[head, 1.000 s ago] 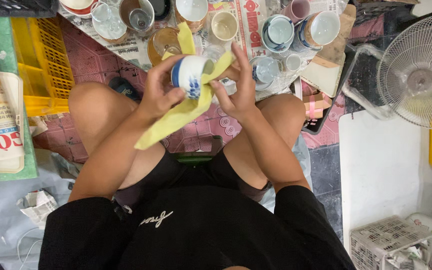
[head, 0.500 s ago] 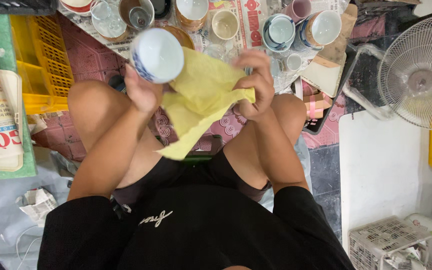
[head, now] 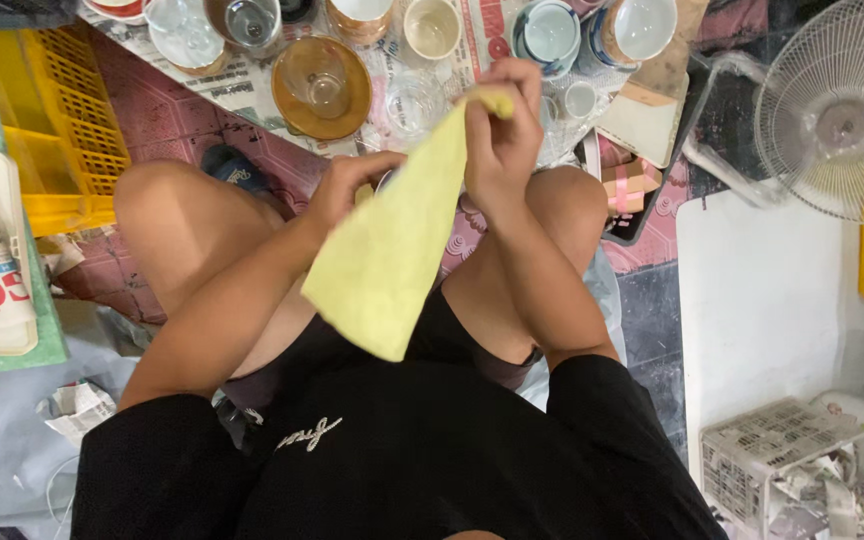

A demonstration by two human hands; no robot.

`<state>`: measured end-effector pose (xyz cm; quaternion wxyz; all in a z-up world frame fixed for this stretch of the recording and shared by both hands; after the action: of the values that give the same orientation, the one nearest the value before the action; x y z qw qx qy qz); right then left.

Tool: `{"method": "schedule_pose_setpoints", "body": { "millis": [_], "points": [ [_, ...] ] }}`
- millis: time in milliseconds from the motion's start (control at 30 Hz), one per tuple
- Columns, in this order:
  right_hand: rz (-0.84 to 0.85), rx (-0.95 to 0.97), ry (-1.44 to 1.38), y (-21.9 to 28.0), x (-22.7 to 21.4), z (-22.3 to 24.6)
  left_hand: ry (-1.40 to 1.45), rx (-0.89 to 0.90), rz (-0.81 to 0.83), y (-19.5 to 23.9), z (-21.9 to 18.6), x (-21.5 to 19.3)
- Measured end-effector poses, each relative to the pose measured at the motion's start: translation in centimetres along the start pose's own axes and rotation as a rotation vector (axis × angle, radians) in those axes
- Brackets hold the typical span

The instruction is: The person wipes various ceramic and glass items, including cups, bowls, and a small pitcher, using a yellow cloth. They handle each item individually, wiping the exterior and interior surfaces before placing them back on the table.

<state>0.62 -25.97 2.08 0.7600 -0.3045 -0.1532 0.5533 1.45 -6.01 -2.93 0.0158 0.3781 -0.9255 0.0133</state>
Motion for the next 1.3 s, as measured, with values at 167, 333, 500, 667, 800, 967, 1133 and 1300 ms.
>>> {"method": "schedule_pose_setpoints", "body": {
  "millis": [167, 333, 500, 667, 800, 967, 1133, 1300],
  "points": [
    [-0.101, 0.428, -0.480, 1.1, 0.8, -2.2, 0.414, -0.148, 0.097, -0.1, 2.2, 2.1],
    [0.117, 0.279, -0.808, 1.1, 1.2, 1.3, 0.717, -0.211, 0.034, -1.1, 3.5, 2.4],
    [0.331, -0.166, -0.359, 1.3, 2.0, 1.4, 0.880, -0.235, -0.085, -0.9, 5.6, 1.5],
    [0.295, -0.227, 0.110, 2.1, 0.2, 0.2, 0.925, -0.253, -0.188, -0.3, 7.0, 0.0],
    [0.549, -0.253, -0.019, 0.1, 0.8, 2.3, 0.477, 0.051, -0.161, 0.2, 4.3, -1.2],
    [0.689, -0.358, 0.135, -1.8, 2.0, 5.9, 0.856, -0.168, -0.189, -0.6, 5.8, -1.6],
    [0.738, -0.403, 0.280, -0.6, 2.8, 4.6, 0.481, -0.100, -0.269, -0.8, 7.2, -2.3],
    [0.742, -0.462, 0.330, 0.4, 3.2, 3.6, 0.600, -0.162, -0.195, 0.0, 6.4, -2.2]
  ]
}}
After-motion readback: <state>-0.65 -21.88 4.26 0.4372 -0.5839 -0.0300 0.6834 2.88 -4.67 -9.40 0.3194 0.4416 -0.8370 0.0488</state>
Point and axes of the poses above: each hand's wrist, its own y-axis away from the middle knuckle, its own x-axis out of the palm, z = x × y, the point moved 4 cm from there along -y, towards the middle knuckle, and after that the axes turned 10 degrees about -x, right-handed, at the moved point
